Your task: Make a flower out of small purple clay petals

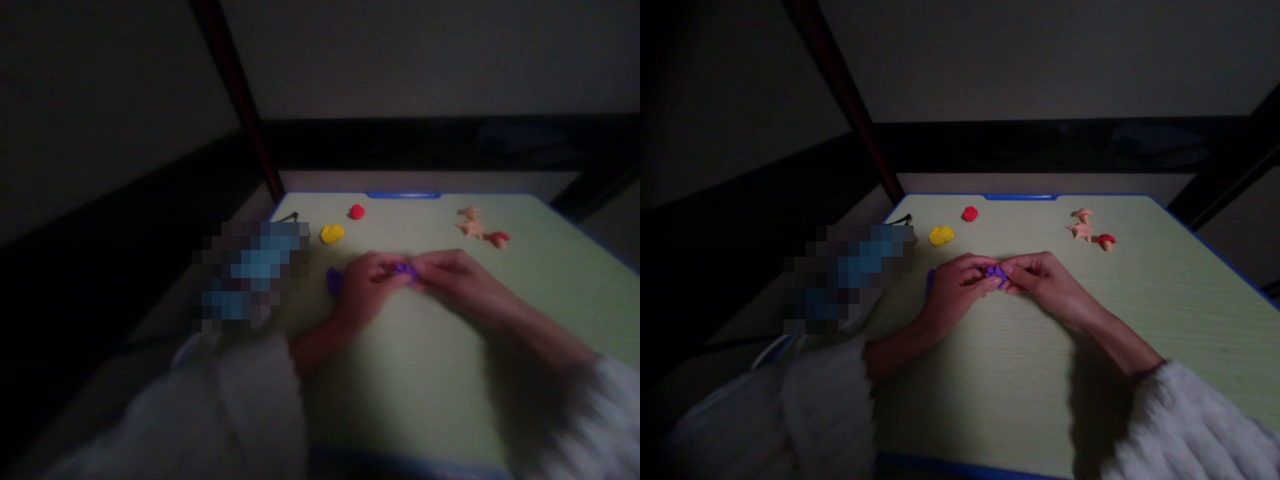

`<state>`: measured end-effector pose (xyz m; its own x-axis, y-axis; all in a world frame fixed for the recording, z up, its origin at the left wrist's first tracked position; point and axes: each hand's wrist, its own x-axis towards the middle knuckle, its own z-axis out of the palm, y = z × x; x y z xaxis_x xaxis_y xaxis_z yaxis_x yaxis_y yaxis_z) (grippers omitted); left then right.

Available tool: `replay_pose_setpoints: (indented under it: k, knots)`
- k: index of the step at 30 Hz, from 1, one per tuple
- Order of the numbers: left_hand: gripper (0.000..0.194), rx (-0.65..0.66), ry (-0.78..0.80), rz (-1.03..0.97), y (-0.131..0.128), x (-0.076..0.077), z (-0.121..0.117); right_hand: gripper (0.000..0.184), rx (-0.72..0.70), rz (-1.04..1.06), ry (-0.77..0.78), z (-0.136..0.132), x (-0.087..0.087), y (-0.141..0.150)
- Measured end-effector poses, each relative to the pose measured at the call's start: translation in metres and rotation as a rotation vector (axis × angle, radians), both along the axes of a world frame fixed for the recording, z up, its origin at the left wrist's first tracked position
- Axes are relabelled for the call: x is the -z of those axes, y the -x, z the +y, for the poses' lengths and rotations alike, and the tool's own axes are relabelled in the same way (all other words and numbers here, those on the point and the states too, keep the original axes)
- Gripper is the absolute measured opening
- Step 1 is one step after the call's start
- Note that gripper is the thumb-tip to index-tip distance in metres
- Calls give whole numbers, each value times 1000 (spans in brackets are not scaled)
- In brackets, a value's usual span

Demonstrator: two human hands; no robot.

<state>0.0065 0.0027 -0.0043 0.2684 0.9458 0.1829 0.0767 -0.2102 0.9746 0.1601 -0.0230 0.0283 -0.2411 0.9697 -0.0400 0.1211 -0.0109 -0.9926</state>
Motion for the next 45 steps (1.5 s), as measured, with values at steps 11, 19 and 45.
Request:
replay_pose_setpoints:
  k: [11, 19, 45]
  knots:
    - [16, -57, -189, 22, 0, 2, 5, 16, 285, 438, 262, 3, 5, -6]
    - [9, -261, -680, 681, 48, -21, 22, 23, 263, 340, 133, 11, 10, -6]
    - [12, 3, -445, 481, 24, -13, 4, 36, 115, -266, -236, -3, 9, 17]
